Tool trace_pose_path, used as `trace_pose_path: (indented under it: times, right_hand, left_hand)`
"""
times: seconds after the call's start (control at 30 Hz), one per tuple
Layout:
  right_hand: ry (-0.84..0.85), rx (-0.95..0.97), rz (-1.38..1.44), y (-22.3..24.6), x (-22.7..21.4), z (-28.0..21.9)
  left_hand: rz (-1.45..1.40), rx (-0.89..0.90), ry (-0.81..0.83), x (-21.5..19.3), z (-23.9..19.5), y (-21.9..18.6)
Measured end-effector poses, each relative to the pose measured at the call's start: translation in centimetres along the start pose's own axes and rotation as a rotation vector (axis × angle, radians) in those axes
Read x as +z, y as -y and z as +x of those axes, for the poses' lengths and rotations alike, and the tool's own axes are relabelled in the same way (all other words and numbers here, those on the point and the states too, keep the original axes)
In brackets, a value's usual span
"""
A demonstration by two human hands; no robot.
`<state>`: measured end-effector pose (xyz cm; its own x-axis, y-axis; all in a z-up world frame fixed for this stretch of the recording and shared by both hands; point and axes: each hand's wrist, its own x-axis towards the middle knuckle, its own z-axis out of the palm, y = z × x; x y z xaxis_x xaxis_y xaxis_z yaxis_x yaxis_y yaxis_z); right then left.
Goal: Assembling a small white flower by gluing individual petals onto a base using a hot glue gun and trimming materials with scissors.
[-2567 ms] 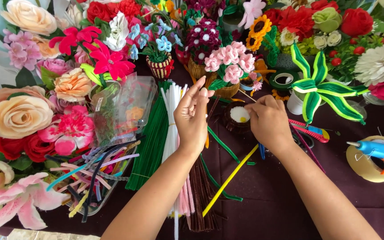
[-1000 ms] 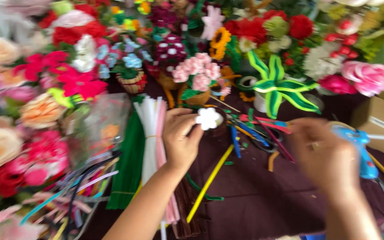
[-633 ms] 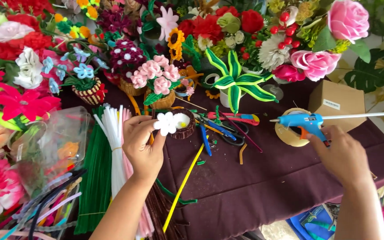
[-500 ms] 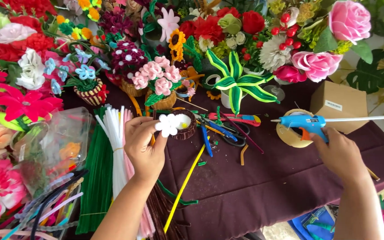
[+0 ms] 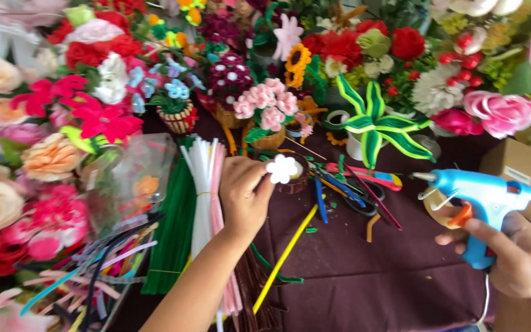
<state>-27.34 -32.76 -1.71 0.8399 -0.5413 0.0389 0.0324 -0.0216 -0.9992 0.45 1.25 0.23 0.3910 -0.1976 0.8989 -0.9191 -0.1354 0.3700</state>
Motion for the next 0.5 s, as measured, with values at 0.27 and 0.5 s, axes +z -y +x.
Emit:
trace_pose_path:
  times: [0.27, 0.5]
  right_hand:
    - [0.213, -0.233, -0.147, 7.3, 14.4, 2.6]
    - [0.294, -0.373, -0.201, 7.3, 21.9, 4.2]
  left_hand:
    - [0.070, -0.094, 0.071, -0.2, -0.7, 2.2]
    - [0.148, -0.121, 0.109, -0.9, -0.5, 3.5]
